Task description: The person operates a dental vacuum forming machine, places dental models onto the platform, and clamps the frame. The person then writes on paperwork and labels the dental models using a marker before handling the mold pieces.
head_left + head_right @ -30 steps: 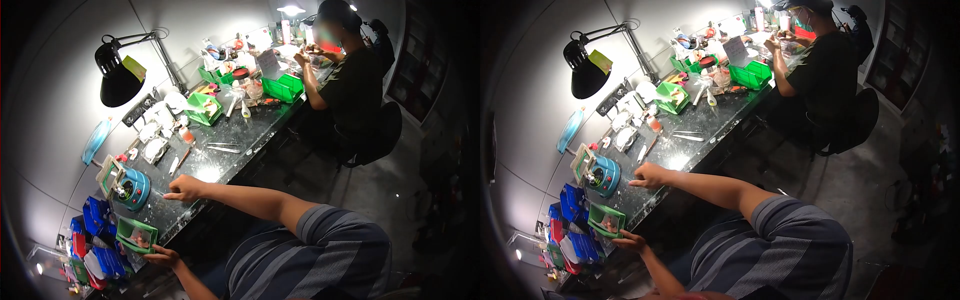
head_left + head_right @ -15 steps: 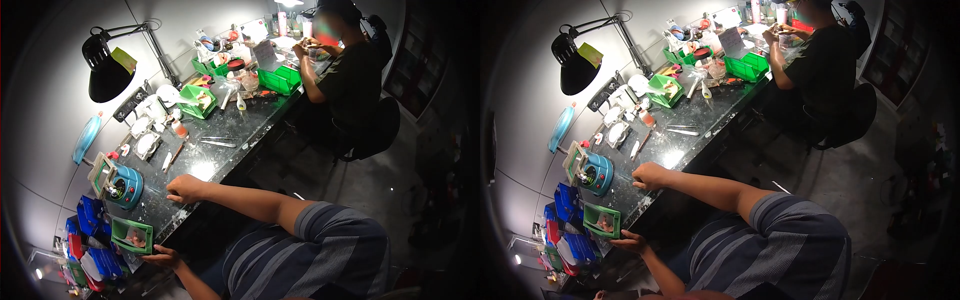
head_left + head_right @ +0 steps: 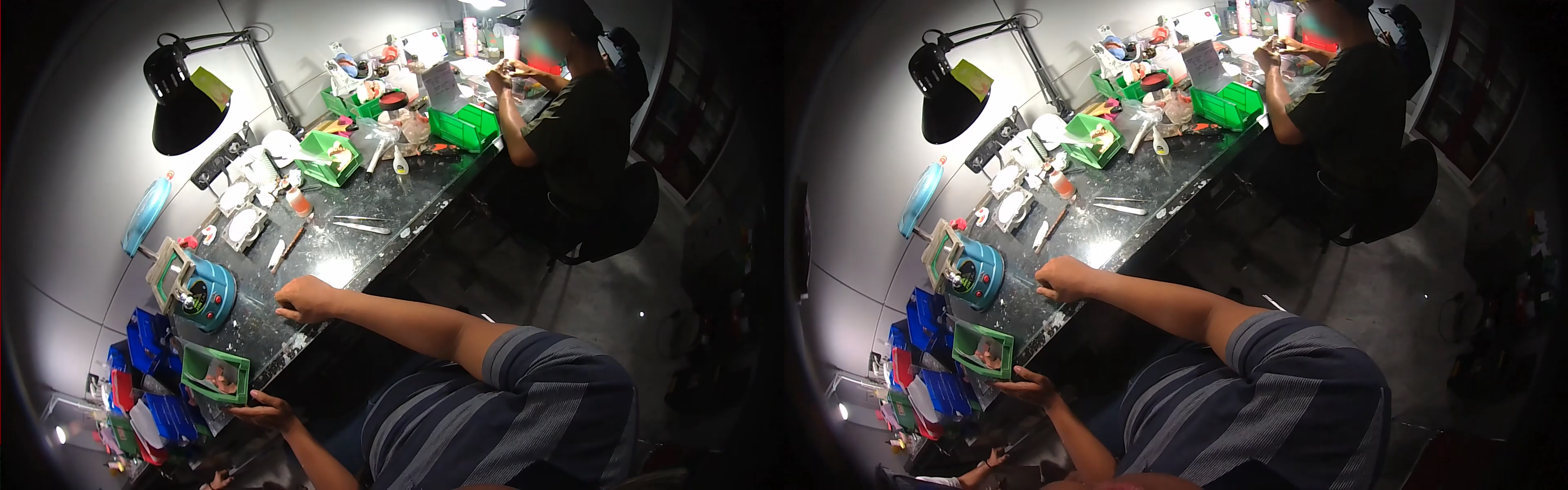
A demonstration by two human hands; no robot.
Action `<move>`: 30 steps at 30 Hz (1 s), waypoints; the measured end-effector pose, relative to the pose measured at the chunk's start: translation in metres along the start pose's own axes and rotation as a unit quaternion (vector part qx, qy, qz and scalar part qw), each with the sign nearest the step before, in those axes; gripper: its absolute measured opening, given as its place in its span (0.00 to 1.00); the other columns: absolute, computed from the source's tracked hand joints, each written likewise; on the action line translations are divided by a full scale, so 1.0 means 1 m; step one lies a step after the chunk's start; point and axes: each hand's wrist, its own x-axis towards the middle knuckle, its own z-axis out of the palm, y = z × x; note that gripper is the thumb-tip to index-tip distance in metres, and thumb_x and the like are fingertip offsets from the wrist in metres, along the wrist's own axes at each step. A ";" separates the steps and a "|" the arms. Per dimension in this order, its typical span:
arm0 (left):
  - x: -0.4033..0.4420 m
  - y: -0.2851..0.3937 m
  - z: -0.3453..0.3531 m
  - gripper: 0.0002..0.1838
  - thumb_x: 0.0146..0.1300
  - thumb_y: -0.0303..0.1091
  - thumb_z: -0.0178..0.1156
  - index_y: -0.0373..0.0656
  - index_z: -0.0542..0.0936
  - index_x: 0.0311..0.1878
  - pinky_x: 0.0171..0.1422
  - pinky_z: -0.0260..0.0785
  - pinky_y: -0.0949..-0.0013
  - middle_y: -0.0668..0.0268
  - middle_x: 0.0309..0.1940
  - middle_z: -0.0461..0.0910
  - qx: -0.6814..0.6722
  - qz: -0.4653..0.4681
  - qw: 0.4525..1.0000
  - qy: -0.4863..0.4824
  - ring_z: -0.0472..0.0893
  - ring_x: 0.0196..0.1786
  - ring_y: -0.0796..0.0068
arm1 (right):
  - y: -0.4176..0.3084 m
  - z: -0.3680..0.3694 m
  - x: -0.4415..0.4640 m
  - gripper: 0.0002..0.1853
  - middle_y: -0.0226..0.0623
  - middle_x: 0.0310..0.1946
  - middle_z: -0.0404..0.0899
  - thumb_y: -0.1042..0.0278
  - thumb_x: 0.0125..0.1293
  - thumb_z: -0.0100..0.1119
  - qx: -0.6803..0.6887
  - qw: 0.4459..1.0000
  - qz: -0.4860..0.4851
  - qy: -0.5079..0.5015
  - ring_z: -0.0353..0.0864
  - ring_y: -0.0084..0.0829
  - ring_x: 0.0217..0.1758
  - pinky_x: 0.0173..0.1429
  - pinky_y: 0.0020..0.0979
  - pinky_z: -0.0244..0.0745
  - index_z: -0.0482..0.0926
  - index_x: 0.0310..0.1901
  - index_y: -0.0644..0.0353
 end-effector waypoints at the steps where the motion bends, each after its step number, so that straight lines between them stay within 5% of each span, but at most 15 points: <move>1: 0.002 0.004 -0.003 0.41 0.77 0.42 0.50 0.17 0.47 0.76 0.79 0.54 0.44 0.25 0.73 0.55 0.003 -0.002 1.000 0.000 0.62 0.75 0.32 | 0.000 -0.001 0.000 0.16 0.44 0.28 0.81 0.56 0.69 0.62 -0.004 1.000 0.008 -0.003 0.83 0.50 0.37 0.44 0.47 0.77 0.78 0.30 0.60; 30: 0.011 0.017 -0.015 0.40 0.76 0.41 0.49 0.18 0.46 0.76 0.81 0.50 0.44 0.26 0.74 0.54 -0.040 -0.006 0.999 -0.026 0.59 0.77 0.31 | -0.003 -0.004 0.000 0.16 0.45 0.31 0.83 0.54 0.70 0.61 -0.015 0.999 0.035 -0.021 0.84 0.50 0.40 0.47 0.48 0.77 0.79 0.31 0.60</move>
